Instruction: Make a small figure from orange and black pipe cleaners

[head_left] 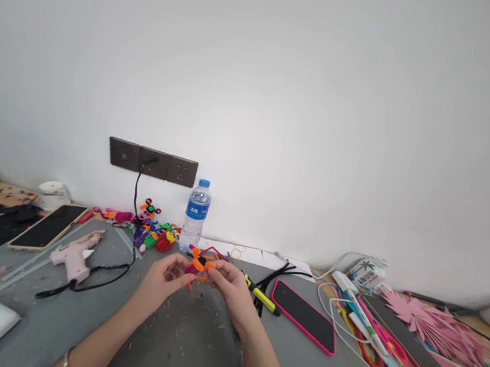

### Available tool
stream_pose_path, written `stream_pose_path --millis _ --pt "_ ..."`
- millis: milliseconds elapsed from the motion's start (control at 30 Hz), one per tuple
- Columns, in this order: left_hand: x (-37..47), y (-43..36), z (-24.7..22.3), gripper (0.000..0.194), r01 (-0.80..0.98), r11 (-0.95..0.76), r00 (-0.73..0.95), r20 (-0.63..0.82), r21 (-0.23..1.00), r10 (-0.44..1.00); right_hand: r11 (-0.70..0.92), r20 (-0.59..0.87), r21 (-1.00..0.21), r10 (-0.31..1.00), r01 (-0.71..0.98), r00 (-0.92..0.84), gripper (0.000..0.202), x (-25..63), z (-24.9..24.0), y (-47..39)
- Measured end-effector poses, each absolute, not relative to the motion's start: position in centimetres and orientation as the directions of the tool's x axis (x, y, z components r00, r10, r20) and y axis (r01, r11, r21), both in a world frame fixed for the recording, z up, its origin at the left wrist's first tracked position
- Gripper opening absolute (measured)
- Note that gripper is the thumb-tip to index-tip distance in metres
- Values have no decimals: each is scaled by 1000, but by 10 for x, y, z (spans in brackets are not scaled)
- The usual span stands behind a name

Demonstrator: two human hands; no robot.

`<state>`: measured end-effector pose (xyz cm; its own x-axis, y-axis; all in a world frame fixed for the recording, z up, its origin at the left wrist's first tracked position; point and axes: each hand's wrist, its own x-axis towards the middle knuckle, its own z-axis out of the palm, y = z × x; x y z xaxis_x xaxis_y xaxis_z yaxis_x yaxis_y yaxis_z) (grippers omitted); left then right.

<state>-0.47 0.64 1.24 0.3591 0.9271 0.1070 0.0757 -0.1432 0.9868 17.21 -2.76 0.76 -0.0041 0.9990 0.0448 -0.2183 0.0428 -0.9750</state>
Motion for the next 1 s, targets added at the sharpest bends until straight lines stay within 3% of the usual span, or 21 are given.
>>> stream_pose_path --millis 200,367,467,767,1000 --pt "-4 8 11 27 -22 -61 343 65 998 937 61 49 -978 997 -199 66 30 174 4 -25" --pt "-4 5 13 35 -222 163 352 -77 961 933 105 75 -987 971 -123 228 36 179 -5 -19" --pt "-4 2 16 30 -320 285 423 -134 904 896 122 95 -988 963 -93 252 39 181 -8 -18" --pt "-5 3 20 1 -494 584 617 -214 645 757 68 65 -996 996 -62 55 27 178 0 -24" --pt "-5 5 19 27 -585 595 593 -210 552 778 -5 -17 -992 996 125 -92 10 173 -10 -25"
